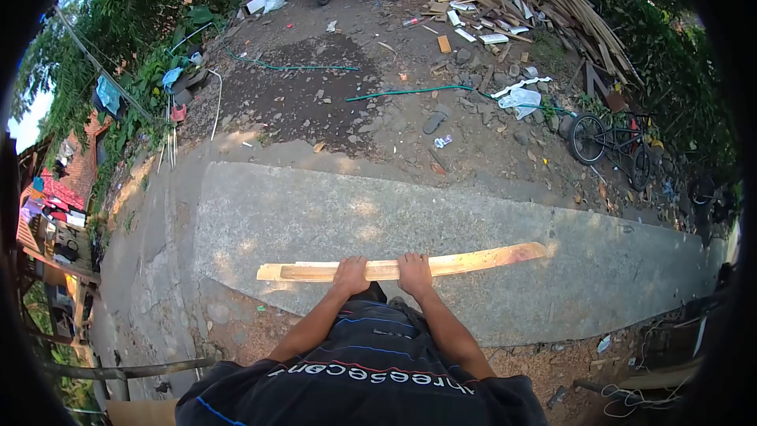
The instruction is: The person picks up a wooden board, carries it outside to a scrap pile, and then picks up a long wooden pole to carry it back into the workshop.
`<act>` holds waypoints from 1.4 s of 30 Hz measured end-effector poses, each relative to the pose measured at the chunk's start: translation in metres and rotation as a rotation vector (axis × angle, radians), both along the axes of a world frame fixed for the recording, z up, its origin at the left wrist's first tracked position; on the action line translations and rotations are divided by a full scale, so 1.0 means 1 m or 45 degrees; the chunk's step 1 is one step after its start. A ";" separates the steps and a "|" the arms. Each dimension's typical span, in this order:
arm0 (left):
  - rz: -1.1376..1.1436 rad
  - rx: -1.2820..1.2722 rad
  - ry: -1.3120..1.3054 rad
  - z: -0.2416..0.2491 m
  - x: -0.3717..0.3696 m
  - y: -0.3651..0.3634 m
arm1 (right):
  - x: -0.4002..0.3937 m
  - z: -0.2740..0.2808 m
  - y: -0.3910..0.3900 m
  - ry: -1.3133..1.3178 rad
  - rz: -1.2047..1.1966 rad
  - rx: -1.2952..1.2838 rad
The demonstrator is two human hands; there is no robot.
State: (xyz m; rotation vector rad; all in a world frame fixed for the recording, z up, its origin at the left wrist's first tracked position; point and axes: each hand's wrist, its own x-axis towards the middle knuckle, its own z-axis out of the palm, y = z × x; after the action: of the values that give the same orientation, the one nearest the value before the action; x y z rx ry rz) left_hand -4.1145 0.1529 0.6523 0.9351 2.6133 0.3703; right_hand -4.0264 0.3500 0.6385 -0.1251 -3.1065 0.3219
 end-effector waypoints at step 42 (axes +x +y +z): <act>0.041 0.144 0.201 -0.088 -0.876 0.470 | -0.879 -0.058 0.474 0.146 0.074 0.177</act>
State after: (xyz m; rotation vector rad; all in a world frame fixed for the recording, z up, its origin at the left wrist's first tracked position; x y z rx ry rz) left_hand -4.9905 0.6227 0.5647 0.9972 2.7777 0.4746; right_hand -4.9050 0.8243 0.5807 -0.0141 -3.0104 0.1094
